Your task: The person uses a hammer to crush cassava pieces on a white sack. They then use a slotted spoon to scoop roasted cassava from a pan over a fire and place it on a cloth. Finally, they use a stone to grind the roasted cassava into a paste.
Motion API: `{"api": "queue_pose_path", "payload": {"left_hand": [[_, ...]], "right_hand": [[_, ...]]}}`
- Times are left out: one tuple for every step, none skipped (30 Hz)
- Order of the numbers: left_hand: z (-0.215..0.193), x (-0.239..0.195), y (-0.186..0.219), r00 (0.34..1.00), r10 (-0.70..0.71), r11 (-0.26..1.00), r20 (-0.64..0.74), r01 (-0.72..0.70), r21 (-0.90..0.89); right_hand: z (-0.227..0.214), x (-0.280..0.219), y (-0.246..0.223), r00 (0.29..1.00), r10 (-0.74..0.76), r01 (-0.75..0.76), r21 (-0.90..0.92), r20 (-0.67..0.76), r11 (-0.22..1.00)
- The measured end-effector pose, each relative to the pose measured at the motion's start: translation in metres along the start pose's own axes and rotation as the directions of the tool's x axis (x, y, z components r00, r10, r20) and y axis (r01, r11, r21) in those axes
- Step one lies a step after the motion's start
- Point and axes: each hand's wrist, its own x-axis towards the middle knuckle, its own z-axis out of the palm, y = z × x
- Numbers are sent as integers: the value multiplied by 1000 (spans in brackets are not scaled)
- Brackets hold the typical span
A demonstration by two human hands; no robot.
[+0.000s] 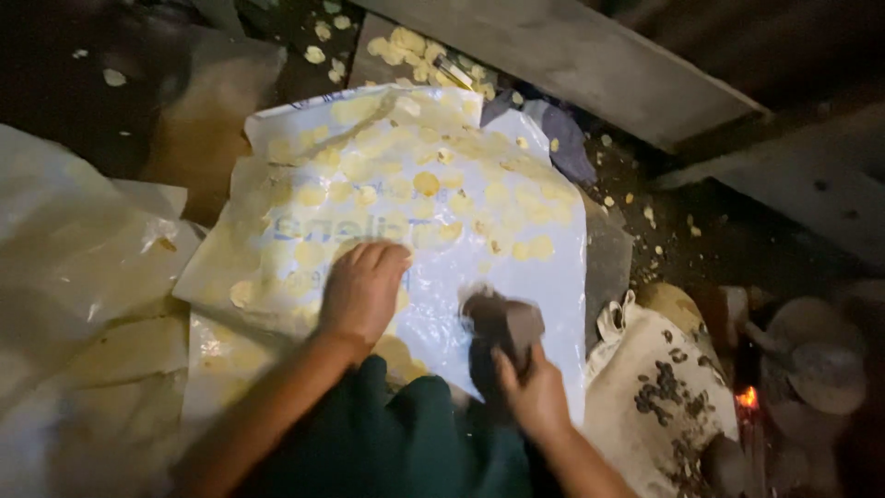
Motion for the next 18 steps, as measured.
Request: {"api": "queue_pose_path", "payload": {"left_hand": [[0,7,8,996,79,996,48,-77,-39],[21,10,10,995,81,996,53,-79,-43],[43,15,13,996,90,994,-3,-90,-64],[65,20,15,994,96,991,-60,-101,-85],[75,26,15,994,92,992,-55,-96,-87],[84,33,15,996,74,996,-50,-76,-37],[94,39,16,998,59,998,-39,-58,11],[96,33,17,998,56,998,-27,-56,6],[97,36,14,999,48,999,-7,-48,-12],[98,38,11,999,40,999,12,-40,-30],[92,40,15,999,38,999,14,-37,-25],[85,41,17,997,-10,999,72,12,-31],[79,43,21,990,-60,997,124,64,-34],[47,46,22,991,-66,997,118,69,-29],[16,44,26,993,-98,994,59,101,-49],[-17,43,31,991,-131,989,0,131,-71],[-36,43,30,992,-128,990,-20,126,-60],[-56,41,29,930,-364,911,-55,343,-230]], "right_hand": [[-17,-1,-18,997,47,-53,102,63,993],[-26,3,-30,997,55,-61,103,62,993],[-37,10,-42,999,-33,34,42,-28,999],[-47,16,-55,986,-125,123,-29,-111,992],[-63,12,-71,987,-121,118,-30,-105,993],[-80,8,-87,946,-207,249,147,-249,957],[-97,3,-103,881,-247,381,299,-403,875],[-91,6,-96,887,-236,369,302,-397,879],[-86,13,-91,881,-216,360,301,-422,883],[-81,20,-87,874,-196,352,300,-446,886],[-68,28,-80,875,-197,353,305,-442,885],[-53,36,-75,869,-167,335,307,-466,891],[-39,45,-69,860,-144,323,305,-489,896],[-25,59,-71,861,-152,330,305,-486,893],[-10,68,-69,942,-183,206,52,-282,977],[4,76,-68,987,-144,124,-230,-69,965],[-2,80,-77,983,-165,144,-226,-75,963],[-8,84,-85,990,-139,130,-202,-32,971]]}}
